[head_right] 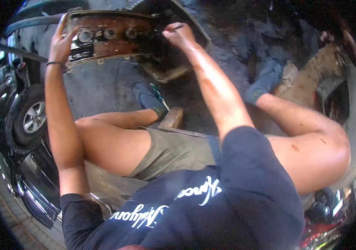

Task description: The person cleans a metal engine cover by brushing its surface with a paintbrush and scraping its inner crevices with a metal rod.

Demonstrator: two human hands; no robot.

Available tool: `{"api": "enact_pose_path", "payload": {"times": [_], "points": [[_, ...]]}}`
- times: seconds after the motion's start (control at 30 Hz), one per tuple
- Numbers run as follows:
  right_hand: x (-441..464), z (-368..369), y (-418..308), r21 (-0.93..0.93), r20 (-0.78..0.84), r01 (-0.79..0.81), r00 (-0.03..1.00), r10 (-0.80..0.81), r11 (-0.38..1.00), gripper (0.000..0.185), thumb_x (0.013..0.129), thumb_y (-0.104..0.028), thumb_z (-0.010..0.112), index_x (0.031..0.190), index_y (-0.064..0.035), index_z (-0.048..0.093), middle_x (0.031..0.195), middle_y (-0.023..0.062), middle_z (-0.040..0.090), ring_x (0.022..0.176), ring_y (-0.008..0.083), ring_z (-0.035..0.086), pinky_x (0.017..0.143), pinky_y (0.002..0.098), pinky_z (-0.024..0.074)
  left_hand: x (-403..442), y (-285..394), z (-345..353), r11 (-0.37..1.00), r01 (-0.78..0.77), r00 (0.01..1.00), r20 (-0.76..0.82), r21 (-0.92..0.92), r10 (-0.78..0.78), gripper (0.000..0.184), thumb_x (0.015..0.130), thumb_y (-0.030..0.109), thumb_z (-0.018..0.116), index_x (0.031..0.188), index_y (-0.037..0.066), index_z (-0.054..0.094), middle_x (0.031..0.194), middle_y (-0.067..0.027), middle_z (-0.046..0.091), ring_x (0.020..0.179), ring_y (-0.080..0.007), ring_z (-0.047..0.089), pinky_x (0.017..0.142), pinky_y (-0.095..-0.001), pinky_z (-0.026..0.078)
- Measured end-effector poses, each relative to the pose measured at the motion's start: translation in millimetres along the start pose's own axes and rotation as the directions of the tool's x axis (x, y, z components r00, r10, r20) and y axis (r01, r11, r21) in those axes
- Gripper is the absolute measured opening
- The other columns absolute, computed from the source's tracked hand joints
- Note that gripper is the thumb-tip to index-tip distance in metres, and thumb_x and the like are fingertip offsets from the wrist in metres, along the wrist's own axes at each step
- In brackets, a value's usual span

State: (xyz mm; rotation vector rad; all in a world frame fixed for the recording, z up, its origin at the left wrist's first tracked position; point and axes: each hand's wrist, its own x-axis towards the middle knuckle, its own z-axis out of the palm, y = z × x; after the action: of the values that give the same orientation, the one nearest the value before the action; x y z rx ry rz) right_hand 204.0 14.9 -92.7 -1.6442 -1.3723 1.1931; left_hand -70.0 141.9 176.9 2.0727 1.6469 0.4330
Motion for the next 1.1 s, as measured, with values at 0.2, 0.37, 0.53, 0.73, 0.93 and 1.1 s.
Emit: {"api": "enact_pose_path", "payload": {"times": [0.2,0.37,0.53,0.73,0.93,1.1], "points": [[-50,-27,-14,-0.346,-0.232,0.047,0.963,-0.135,0.937,0.02,0.086,-0.023,0.065,0.089,-0.0039,0.071,0.081,0.021,0.07,0.08,0.0388,0.069,0.073,0.0474,0.0543,-3,-9,-8,0.592,0.352,0.92,0.154,-0.725,-0.359,0.05,0.107,0.03,0.036,0.154,0.014,0.036,0.148,-0.0074,0.048,0.125,-0.0239,0.054,0.104,-0.0338,0.044],[-76,-17,-16,-0.202,-0.19,-0.072,0.981,0.033,0.977,0.026,0.083,-0.03,0.066,0.087,-0.0064,0.075,0.085,0.0226,0.071,0.083,0.0402,0.07,0.077,0.0464,0.0557,-14,2,-2,0.622,0.287,0.951,0.136,-0.729,-0.279,0.053,0.101,0.02,0.047,0.152,0.012,0.037,0.142,-0.0102,0.052,0.116,-0.0233,0.061,0.093,-0.0338,0.054],[-69,-19,-19,-0.199,-0.04,-0.091,0.996,0.084,0.976,0.034,0.086,-0.034,0.064,0.088,-0.0021,0.074,0.078,0.0231,0.07,0.082,0.0404,0.07,0.077,0.0461,0.0553,-25,14,5,0.591,0.291,0.952,0.165,-0.752,-0.26,0.055,0.1,0.015,0.048,0.152,0.012,0.032,0.138,-0.0117,0.055,0.117,-0.0245,0.062,0.098,-0.0362,0.053],[-49,-72,-174,0.674,-0.17,0.287,0.957,-0.236,0.681,0.024,0.092,-0.022,0.065,0.099,0.0001,0.072,0.082,0.007,0.071,0.067,0.0165,0.067,0.063,0.0283,0.0533,-23,14,21,0.405,0.21,0.978,0.186,-0.89,-0.098,0.066,0.095,0.002,0.05,0.154,0.013,0.022,0.14,-0.0142,0.05,0.119,-0.0266,0.059,0.097,-0.0388,0.054],[23,-41,-209,0.691,0.012,0.22,0.949,-0.315,0.688,0.014,0.087,-0.013,0.066,0.088,-0.0001,0.072,0.073,0.0078,0.071,0.062,0.0141,0.067,0.053,0.0297,0.0531,-25,-4,21,0.37,0.278,0.96,0.267,-0.887,-0.08,0.064,0.097,0.008,0.05,0.154,0.019,0.023,0.135,-0.0129,0.053,0.116,-0.0262,0.061,0.091,-0.0412,0.055],[7,-52,-228,0.784,0.121,0.018,0.976,-0.182,0.62,0.01,0.086,-0.011,0.066,0.087,-0.0018,0.071,0.07,0.0065,0.068,0.057,0.0144,0.063,0.051,0.0293,0.0535,-32,5,23,0.4,0.188,0.981,0.154,-0.897,-0.115,0.065,0.096,0.008,0.048,0.155,0.02,0.021,0.142,-0.0138,0.05,0.119,-0.0296,0.059,0.095,-0.0432,0.054]]}}
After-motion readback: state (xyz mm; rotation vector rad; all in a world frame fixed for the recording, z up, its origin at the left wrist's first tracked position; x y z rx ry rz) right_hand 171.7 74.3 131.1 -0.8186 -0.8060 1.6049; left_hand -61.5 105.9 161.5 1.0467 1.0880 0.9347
